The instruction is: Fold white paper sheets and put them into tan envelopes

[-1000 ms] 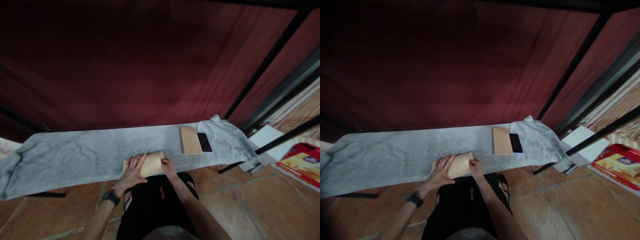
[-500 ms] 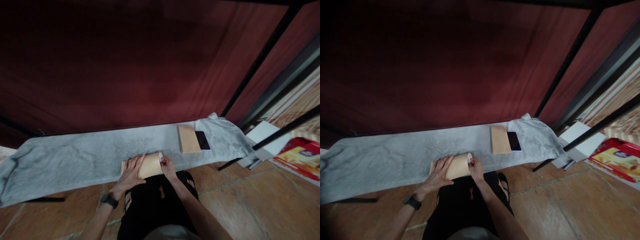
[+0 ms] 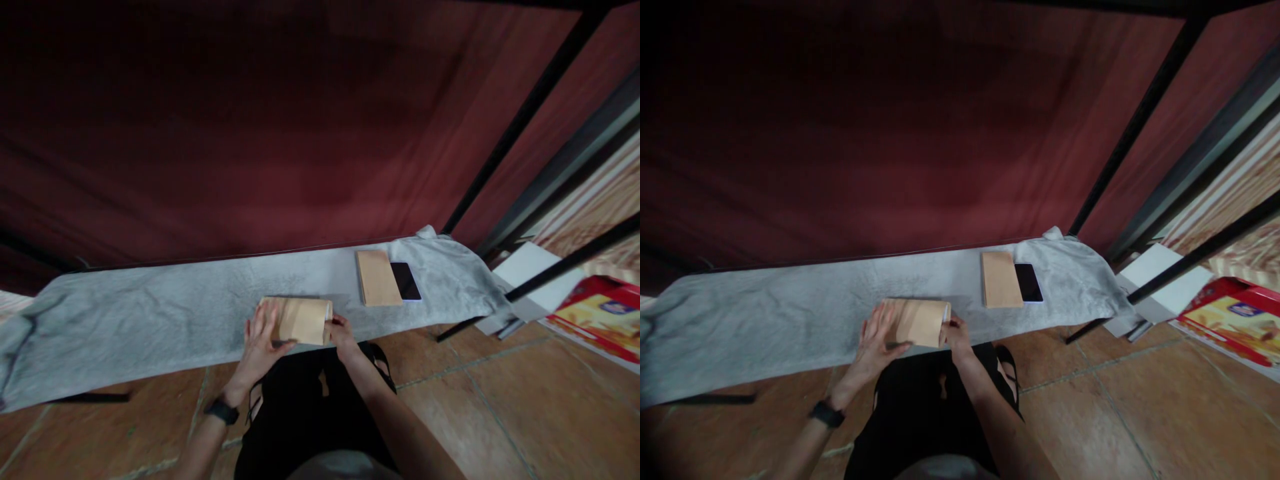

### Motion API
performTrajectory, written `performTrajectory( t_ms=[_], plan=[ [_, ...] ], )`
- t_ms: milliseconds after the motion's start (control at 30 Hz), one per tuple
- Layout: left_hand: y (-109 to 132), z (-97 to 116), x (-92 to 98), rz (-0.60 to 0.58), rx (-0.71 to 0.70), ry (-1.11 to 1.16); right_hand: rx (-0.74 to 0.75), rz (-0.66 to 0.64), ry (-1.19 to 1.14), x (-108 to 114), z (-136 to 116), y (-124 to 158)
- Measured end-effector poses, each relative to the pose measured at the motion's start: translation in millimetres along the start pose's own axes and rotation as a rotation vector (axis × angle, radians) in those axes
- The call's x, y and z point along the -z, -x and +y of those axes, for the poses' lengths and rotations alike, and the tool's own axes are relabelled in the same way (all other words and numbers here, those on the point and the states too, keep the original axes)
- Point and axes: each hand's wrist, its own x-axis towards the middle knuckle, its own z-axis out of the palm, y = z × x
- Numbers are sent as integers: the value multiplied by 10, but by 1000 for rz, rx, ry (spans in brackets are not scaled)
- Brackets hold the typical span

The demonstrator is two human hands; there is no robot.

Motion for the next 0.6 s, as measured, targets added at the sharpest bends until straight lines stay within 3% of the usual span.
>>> performTrajectory(
  t_ms=[67, 133, 200, 300, 433, 600],
  plan=[
    [80, 83, -116, 242, 226, 222, -23, 30, -37, -3, -11, 24],
    [156, 201, -245, 396, 486, 512, -36, 50, -72, -22, -2, 42],
    [198, 346, -360, 354, 711, 890, -41, 58, -99, -52, 19, 57],
    [167, 573, -480, 123, 964, 1370, -36, 58, -125, -94, 54, 85],
    [15, 745, -556, 107, 1016, 1457, -9, 43, -125, -89, 61, 123],
    [-231, 635, -581, 58, 997, 1348, 70, -5, -54, 30, -3, 77]
  ],
)
